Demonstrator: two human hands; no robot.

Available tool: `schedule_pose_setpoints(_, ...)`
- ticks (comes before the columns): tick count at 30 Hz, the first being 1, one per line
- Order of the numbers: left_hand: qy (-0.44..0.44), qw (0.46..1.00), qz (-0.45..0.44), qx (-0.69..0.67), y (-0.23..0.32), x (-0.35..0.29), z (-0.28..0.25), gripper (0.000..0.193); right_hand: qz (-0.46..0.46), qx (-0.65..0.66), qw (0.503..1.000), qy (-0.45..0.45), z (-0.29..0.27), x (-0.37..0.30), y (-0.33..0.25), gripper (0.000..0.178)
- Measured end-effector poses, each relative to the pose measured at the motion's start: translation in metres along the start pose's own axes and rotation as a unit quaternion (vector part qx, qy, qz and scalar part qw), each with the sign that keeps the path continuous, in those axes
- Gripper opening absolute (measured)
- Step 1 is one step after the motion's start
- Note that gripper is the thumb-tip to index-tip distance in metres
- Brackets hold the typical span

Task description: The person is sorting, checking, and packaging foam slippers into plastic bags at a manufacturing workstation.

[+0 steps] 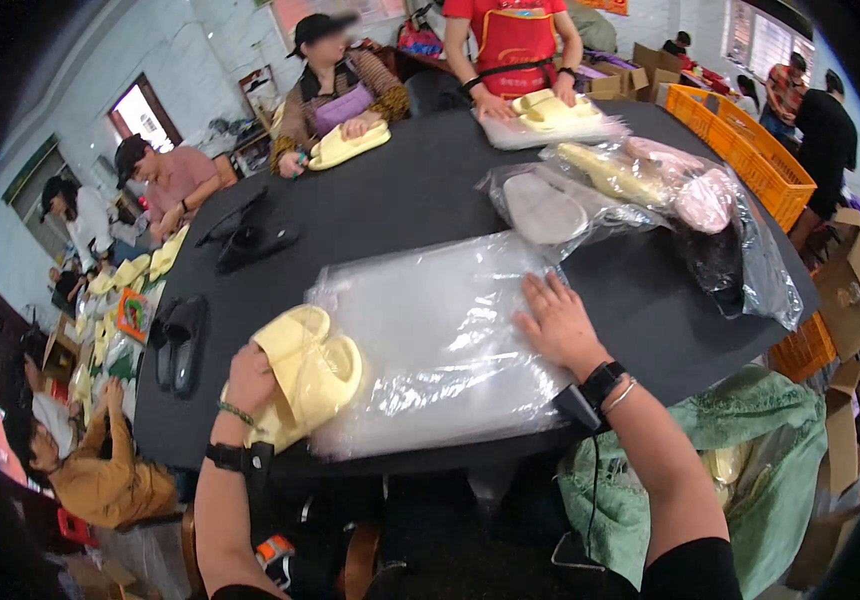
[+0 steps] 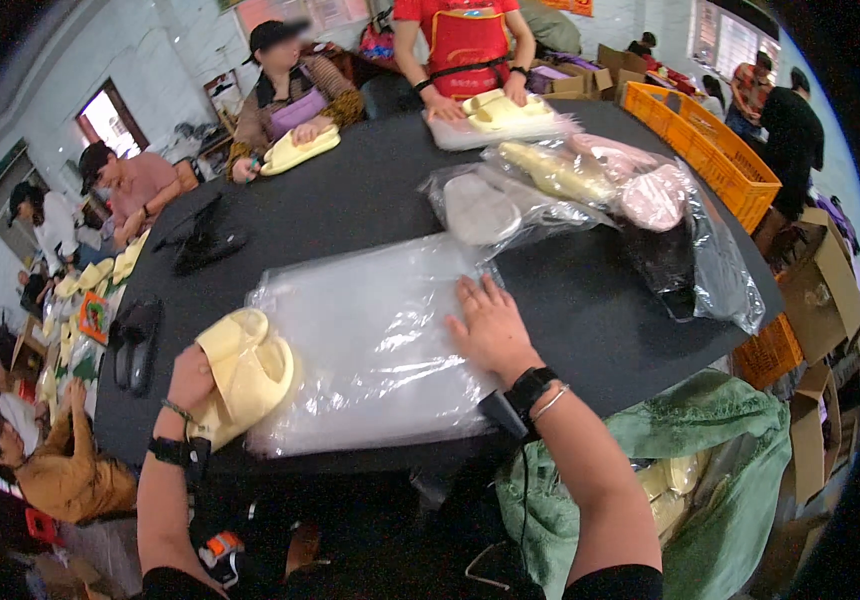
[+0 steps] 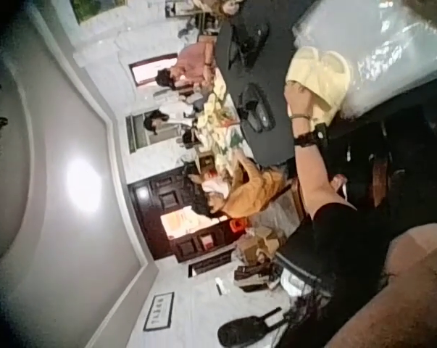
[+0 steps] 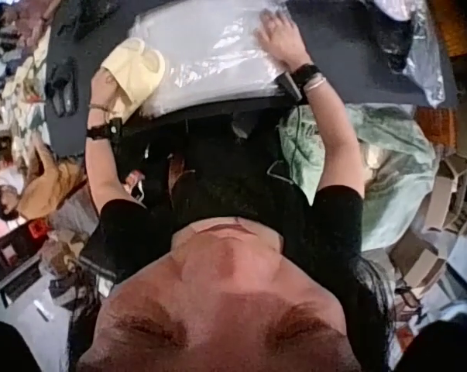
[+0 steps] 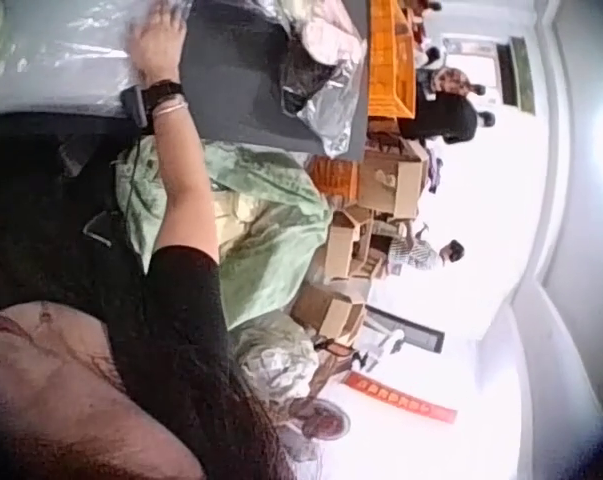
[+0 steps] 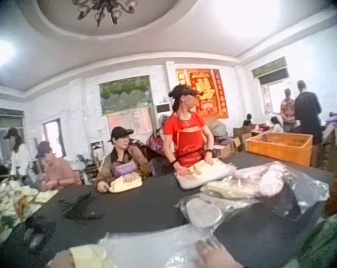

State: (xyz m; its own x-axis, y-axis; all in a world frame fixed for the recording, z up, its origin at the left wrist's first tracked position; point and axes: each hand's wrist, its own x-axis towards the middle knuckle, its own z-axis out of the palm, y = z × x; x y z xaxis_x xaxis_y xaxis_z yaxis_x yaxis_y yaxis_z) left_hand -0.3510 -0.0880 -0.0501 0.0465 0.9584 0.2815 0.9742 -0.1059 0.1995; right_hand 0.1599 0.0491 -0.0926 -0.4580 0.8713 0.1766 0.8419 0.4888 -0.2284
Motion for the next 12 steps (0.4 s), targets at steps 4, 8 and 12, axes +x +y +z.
schedule_pose_setpoints(4, 0.088, 0.978, -0.073, 0.176, -0.066, -0.027, -0.054, 0.022, -0.011, 0.018, 1.0, -0.015, 0.001, 0.011, 0.0, 0.07)
schedule_pose_setpoints(8, 0.231, 0.964, -0.045, 0.121, -0.003, 0.0, -0.121, 0.013, 0.008, 0.087, 0.994, -0.065, -0.003, 0.013, 0.021, 0.072)
schedule_pose_setpoints(12, 0.222, 0.965, -0.042, 0.131, 0.053, 0.004, -0.147, 0.028, 0.017, 0.057, 0.998, -0.016, -0.021, 0.026, -0.014, 0.078)
